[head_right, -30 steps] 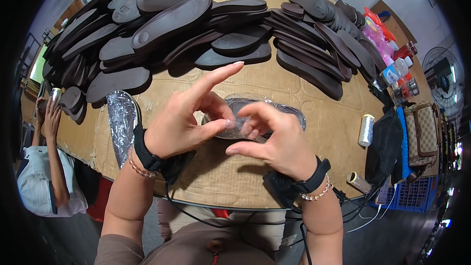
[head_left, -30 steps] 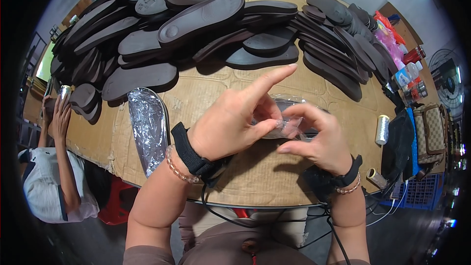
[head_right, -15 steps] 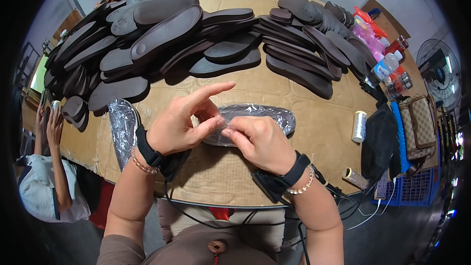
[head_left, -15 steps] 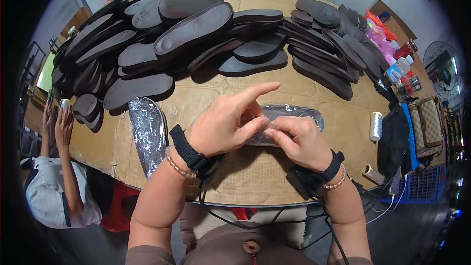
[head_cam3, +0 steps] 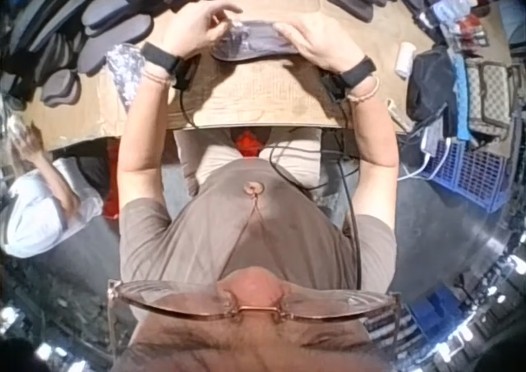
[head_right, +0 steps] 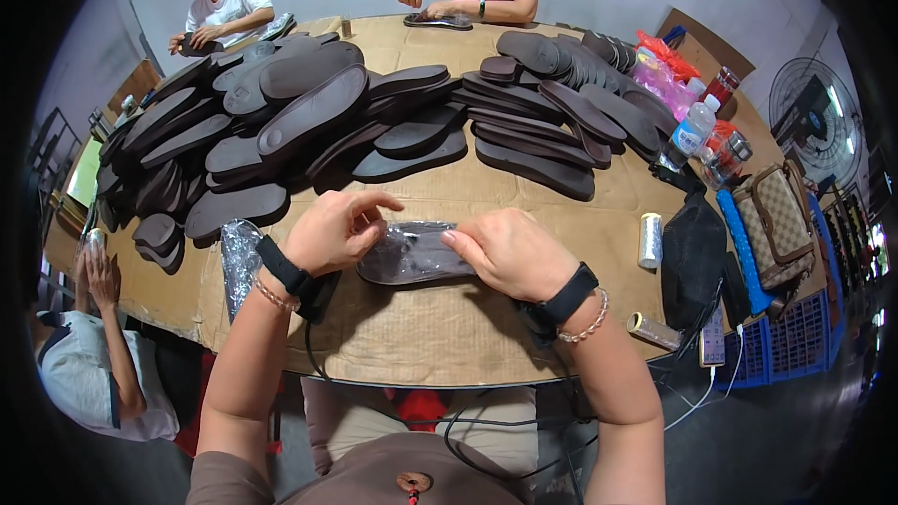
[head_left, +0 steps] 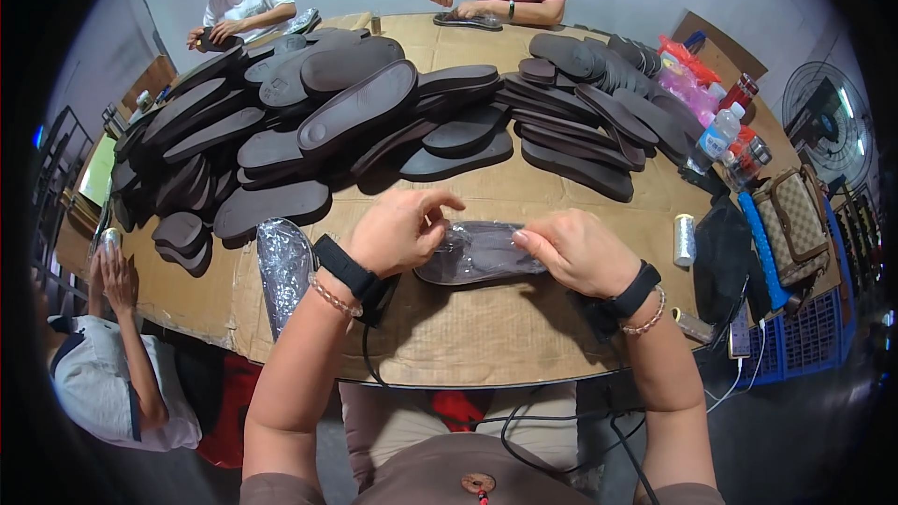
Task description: Assembling shoe soles by wrapping components in plastic and applying adhesive tape to edges.
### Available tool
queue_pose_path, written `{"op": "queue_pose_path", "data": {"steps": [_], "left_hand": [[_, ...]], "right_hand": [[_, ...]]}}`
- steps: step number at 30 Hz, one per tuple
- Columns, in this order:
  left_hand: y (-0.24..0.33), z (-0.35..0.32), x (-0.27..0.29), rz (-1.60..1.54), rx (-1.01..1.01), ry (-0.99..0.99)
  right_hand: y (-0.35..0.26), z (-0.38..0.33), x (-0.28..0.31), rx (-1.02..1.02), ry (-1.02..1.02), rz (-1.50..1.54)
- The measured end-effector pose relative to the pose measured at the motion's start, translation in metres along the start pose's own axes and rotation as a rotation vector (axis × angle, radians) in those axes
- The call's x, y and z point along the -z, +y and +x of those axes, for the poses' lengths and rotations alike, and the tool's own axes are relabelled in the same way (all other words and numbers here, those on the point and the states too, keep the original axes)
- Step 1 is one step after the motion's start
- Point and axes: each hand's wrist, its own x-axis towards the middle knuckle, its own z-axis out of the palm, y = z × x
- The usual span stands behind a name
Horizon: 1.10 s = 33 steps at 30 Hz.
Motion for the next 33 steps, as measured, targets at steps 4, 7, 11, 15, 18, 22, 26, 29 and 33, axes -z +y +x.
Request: {"op": "queue_pose_path", "data": {"steps": [4, 7, 11, 15, 18, 22, 26, 29, 33], "left_hand": [[-0.003, 0.003, 0.000, 0.028, 0.067, -0.085], [-0.002, 0.000, -0.008, -0.034, 0.055, -0.001], [0.002, -0.008, -0.006, -0.087, 0.076, 0.065], [0.004, -0.013, -0.006, -0.117, 0.043, 0.104], [0.009, -0.013, -0.005, -0.091, 0.033, 0.114], [0.009, -0.014, -0.003, -0.135, -0.005, 0.050], [0.009, -0.014, 0.002, -0.101, -0.076, -0.018], [0.008, -0.015, 0.002, -0.108, -0.099, -0.019], [0.001, -0.015, -0.003, -0.062, -0.078, -0.080]], "right_hand": [[0.025, -0.007, -0.006, 0.078, -0.056, -0.026], [0.034, -0.011, -0.018, 0.146, 0.004, 0.070], [0.024, -0.017, -0.018, 0.142, 0.048, 0.084], [0.025, -0.020, -0.022, 0.105, 0.070, 0.019], [0.030, -0.020, -0.016, 0.082, 0.098, -0.064], [0.034, -0.020, -0.014, 0.043, 0.115, -0.067], [0.037, -0.019, -0.011, 0.037, 0.095, 0.103], [0.036, -0.019, -0.011, -0.033, 0.124, 0.217], [0.041, -0.021, -0.011, -0.077, 0.157, 0.227]]}}
